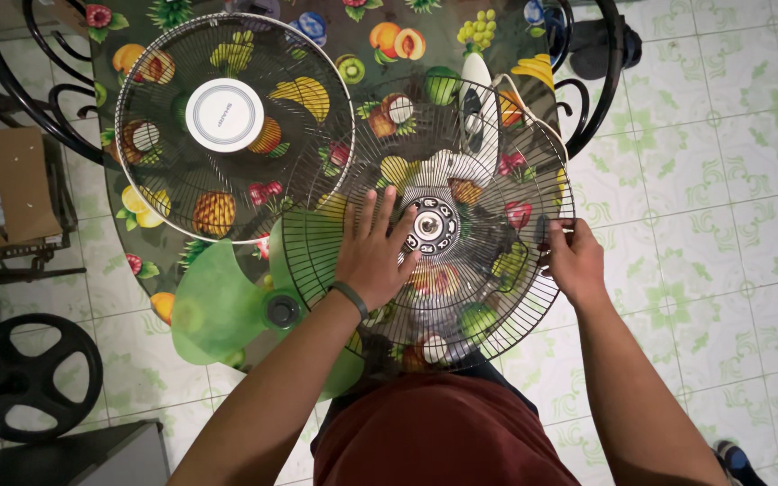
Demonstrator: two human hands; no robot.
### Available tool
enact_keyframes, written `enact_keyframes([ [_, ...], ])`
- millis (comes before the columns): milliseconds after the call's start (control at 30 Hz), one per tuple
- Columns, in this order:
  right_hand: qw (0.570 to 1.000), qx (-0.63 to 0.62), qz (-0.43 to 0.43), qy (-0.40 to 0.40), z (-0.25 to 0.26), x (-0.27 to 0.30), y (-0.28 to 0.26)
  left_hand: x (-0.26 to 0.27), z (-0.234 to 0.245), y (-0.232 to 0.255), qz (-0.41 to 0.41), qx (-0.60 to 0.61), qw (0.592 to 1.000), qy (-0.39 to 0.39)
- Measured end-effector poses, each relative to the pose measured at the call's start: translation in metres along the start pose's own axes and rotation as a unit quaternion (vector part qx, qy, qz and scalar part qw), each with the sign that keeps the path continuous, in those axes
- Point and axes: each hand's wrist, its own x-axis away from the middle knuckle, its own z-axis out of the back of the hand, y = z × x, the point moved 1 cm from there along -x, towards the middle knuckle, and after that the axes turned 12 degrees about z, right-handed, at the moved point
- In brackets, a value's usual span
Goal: The person removes the front grille of a standing electric fan, then unscrews the central hub nut to detach the fan blades. They place the blades aside and continue to remove the hub nut and inner components, leaving the fan partially disassembled on a table.
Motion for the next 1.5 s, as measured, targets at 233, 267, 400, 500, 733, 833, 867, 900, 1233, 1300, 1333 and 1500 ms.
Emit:
enact_keyframes([
  [233,0.992,-0.127,0.016,0.016,-0.001,0.015,0.018,0.001,-0.002,-0.001,-0.006,0.001,1.000,0.006],
  [267,0.991,-0.131,0.016,0.028,-0.003,0.021,0.017,0.004,-0.003,-0.001,-0.007,0.000,1.000,0.003],
  [400,0.902,0.214,0.360,0.109,-0.006,0.052,-0.002,0.018,-0.003,-0.004,-0.023,0.013,0.999,0.020],
  [500,0.854,0.301,0.416,0.090,-0.014,0.065,-0.022,0.030,-0.001,-0.007,-0.033,0.021,0.999,0.027],
  [733,0.850,0.281,0.445,0.033,-0.040,0.068,-0.059,0.075,0.021,-0.028,0.022,0.108,0.983,0.149],
  [833,0.845,0.255,0.471,-0.010,-0.052,0.071,-0.065,0.098,0.030,-0.039,0.051,0.137,0.967,0.208],
  [867,0.843,0.242,0.480,-0.028,-0.057,0.072,-0.066,0.105,0.032,-0.041,0.058,0.142,0.963,0.224],
  [900,0.841,0.245,0.481,-0.041,-0.061,0.076,-0.068,0.111,0.033,-0.043,0.064,0.134,0.963,0.225],
  [1233,0.827,0.223,0.499,-0.130,-0.093,0.104,-0.088,0.143,0.016,-0.064,0.092,0.194,0.945,0.246],
  [1300,0.825,0.224,0.501,-0.138,-0.095,0.111,-0.091,0.150,0.006,-0.070,0.089,0.219,0.934,0.268],
  [1333,0.824,0.221,0.504,-0.137,-0.097,0.113,-0.093,0.152,0.000,-0.075,0.086,0.233,0.926,0.283],
  [1500,0.826,0.210,0.508,-0.125,-0.102,0.133,-0.103,0.166,-0.027,-0.093,0.130,0.275,0.911,0.277],
])
